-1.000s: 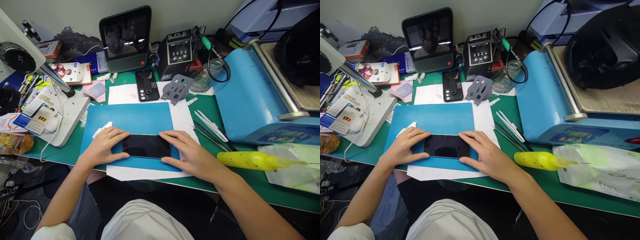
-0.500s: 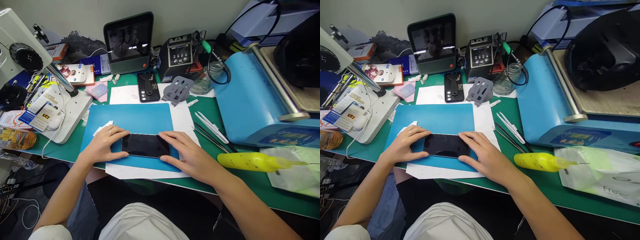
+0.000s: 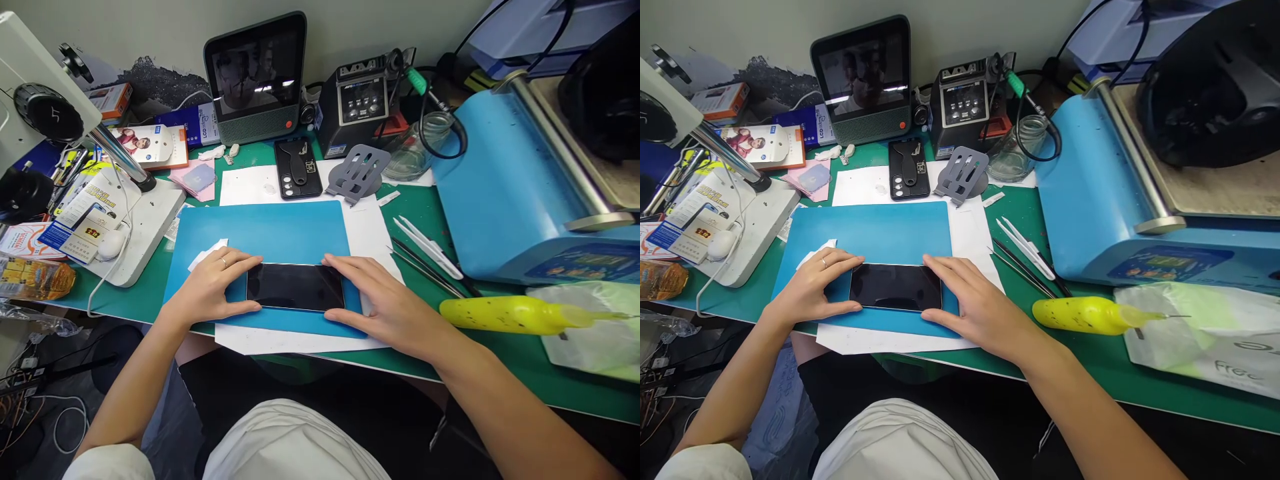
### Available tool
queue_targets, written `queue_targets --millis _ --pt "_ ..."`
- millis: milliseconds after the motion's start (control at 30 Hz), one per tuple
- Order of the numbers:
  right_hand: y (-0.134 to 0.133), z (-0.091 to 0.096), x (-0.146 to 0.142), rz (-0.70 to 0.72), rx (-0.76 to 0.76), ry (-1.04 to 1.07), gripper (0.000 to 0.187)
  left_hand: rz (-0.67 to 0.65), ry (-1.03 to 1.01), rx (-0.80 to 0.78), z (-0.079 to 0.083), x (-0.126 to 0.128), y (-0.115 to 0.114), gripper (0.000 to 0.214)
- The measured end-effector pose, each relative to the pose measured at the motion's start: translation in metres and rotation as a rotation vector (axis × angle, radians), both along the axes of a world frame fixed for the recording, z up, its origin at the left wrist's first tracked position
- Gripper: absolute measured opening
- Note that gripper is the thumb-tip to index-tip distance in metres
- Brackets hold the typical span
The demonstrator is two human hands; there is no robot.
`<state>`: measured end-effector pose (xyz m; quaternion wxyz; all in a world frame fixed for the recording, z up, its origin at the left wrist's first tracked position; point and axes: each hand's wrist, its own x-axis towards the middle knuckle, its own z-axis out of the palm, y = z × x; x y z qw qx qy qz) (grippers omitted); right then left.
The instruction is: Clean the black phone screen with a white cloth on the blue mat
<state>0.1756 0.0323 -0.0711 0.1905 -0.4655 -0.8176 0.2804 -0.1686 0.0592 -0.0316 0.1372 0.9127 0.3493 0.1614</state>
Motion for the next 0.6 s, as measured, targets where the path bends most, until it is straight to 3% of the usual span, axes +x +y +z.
queue_targets --millis 333,500,600 --pt "0.0004 0.002 0.0001 0.007 0.013 -0.002 0.077 0.006 0.02 -0.017 0.0011 0.0003 -0.0003 0.069" --pt "-0.0004 -0.0002 0.0003 0.023 0.043 0.018 0.076 0.013 0.016 -0.038 0.0013 0.0003 -0.0009 0.08" --pt "-0.0011 -0.0018 0.0 0.054 0.067 0.021 0.068 0.008 0.024 -0.033 0.0013 0.0006 -0.0013 0.076"
